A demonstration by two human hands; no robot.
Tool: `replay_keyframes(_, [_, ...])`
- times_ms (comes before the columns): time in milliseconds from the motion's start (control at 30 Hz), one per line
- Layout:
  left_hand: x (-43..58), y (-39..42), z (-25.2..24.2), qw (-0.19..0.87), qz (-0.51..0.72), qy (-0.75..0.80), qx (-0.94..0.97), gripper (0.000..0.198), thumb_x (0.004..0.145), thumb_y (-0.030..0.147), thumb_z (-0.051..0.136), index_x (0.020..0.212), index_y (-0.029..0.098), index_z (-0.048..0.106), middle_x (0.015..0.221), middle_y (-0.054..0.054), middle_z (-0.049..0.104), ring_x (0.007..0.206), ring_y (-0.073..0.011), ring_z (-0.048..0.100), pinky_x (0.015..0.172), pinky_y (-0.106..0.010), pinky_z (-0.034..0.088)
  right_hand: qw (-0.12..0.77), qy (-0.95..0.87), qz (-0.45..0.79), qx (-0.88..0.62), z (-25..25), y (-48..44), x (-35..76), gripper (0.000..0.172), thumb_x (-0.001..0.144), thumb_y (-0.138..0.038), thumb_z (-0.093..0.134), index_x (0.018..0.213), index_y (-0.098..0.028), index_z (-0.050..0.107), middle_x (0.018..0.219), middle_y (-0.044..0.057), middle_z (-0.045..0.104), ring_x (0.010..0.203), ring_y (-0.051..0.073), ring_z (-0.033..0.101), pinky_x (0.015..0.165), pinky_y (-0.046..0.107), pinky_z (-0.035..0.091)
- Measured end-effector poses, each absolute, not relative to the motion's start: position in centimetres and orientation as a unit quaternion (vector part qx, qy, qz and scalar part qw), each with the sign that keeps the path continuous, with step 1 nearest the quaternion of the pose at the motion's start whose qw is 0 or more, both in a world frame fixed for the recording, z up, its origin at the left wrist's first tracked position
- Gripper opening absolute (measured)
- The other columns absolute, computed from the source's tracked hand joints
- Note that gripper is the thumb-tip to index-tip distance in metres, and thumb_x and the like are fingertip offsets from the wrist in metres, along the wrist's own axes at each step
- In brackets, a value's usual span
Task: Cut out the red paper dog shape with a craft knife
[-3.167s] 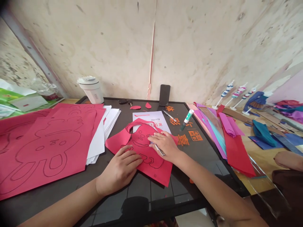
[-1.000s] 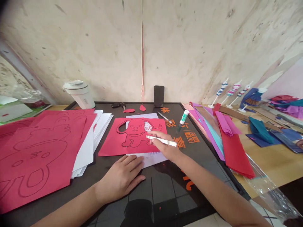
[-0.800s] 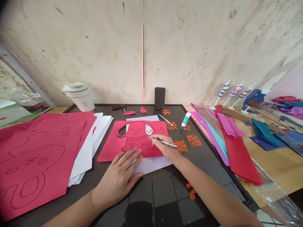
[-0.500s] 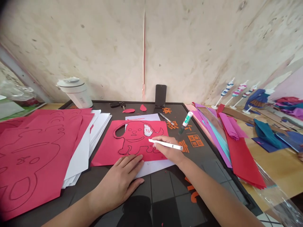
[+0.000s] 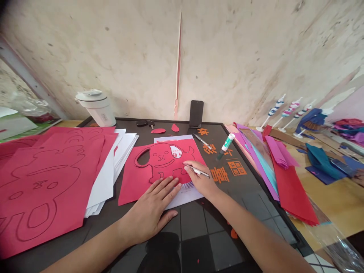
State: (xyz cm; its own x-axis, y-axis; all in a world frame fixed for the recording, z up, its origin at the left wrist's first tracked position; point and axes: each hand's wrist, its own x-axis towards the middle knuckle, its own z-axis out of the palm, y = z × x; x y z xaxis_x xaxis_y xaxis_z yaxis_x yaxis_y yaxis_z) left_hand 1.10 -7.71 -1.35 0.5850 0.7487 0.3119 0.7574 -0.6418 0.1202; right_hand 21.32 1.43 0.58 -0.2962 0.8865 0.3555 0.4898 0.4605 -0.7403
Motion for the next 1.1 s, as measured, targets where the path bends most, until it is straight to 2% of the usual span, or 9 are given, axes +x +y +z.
replay_keyframes(133, [1.1, -7.7, -1.6, 0.027, -0.158, -0.446, -0.881, 0.06, 0.097, 0.049, 0.046, 0.146, 0.014, 0.043, 0.153, -0.015, 0.042, 0.139, -0.0393, 0.036, 0.112, -0.059, 0.027, 0.403, -0.768, 0.213, -0.451, 1.2, 1.3, 21.6, 0.02, 0.094, -0.031, 0.051, 0.095, -0.021, 0.069, 0.084, 0.005, 0.078, 0.078, 0.019, 0.075, 0.077, 0.031, 0.059])
replay_keyframes(400, [1.2, -7.8, -1.2, -0.014, -0.169, -0.455, -0.874, 0.055, 0.099, 0.051, 0.041, 0.14, 0.017, 0.052, 0.145, -0.013, 0.052, 0.128, -0.0383, 0.045, 0.104, -0.057, 0.034, 0.37, -0.8, 0.165, -0.442, 0.8, 0.1, 20.8, 0.017, 0.094, -0.027, 0.047, 0.085, -0.022, 0.061, 0.086, 0.005, 0.076, 0.082, 0.021, 0.074, 0.076, 0.033, 0.057])
replay_keyframes(567, [1.4, -8.1, -1.0, -0.007, -0.166, -0.453, -0.876, 0.053, 0.099, 0.048, 0.042, 0.14, 0.017, 0.052, 0.144, -0.014, 0.053, 0.125, -0.0378, 0.048, 0.101, -0.054, 0.036, 0.368, -0.797, 0.17, -0.448, 0.2, 0.5, 21.0, 0.015, 0.095, -0.028, 0.047, 0.088, -0.023, 0.06, 0.087, 0.005, 0.076, 0.082, 0.02, 0.073, 0.075, 0.032, 0.056])
replay_keyframes(733, [1.0, -7.0, 0.6, -0.014, -0.158, -0.46, -0.873, 0.057, 0.099, 0.053, 0.04, 0.136, 0.013, 0.055, 0.141, -0.016, 0.055, 0.122, -0.0359, 0.051, 0.098, -0.051, 0.039, 0.365, -0.797, 0.176, -0.448, 0.1, 0.6, 21.0, 0.016, 0.094, -0.028, 0.047, 0.085, -0.023, 0.059, 0.083, 0.004, 0.076, 0.08, 0.02, 0.073, 0.074, 0.032, 0.055])
replay_keyframes(833, [0.2, -4.7, 2.2, -0.037, -0.158, -0.461, -0.873, 0.044, 0.102, 0.043, 0.039, 0.129, 0.015, 0.061, 0.135, -0.012, 0.061, 0.123, -0.0339, 0.052, 0.101, -0.053, 0.036, 0.374, -0.788, 0.184, -0.454, 0.2, 0.6, 21.0, 0.017, 0.094, -0.028, 0.046, 0.084, -0.023, 0.059, 0.08, 0.003, 0.075, 0.076, 0.019, 0.072, 0.07, 0.031, 0.055])
replay_keyframes(933, [-0.2, -2.1, 2.8, -0.051, -0.167, -0.446, -0.878, 0.033, 0.101, 0.032, 0.045, 0.124, 0.018, 0.064, 0.137, -0.009, 0.06, 0.129, -0.0328, 0.048, 0.104, -0.054, 0.032, 0.383, -0.784, 0.179, -0.454, 0.3, 0.6, 21.1, 0.017, 0.094, -0.028, 0.046, 0.085, -0.023, 0.06, 0.077, 0.003, 0.074, 0.072, 0.019, 0.071, 0.068, 0.03, 0.054])
replay_keyframes(1100, [0.0, -0.4, 0.9, -0.071, -0.191, -0.423, -0.883, 0.036, 0.099, 0.034, 0.049, 0.13, 0.022, 0.061, 0.141, -0.009, 0.057, 0.133, -0.0319, 0.046, 0.107, -0.055, 0.029, 0.376, -0.793, 0.164, -0.45, 0.4, 0.5, 21.1, 0.018, 0.095, -0.029, 0.045, 0.086, -0.023, 0.06, 0.076, 0.003, 0.072, 0.072, 0.019, 0.071, 0.069, 0.03, 0.054])
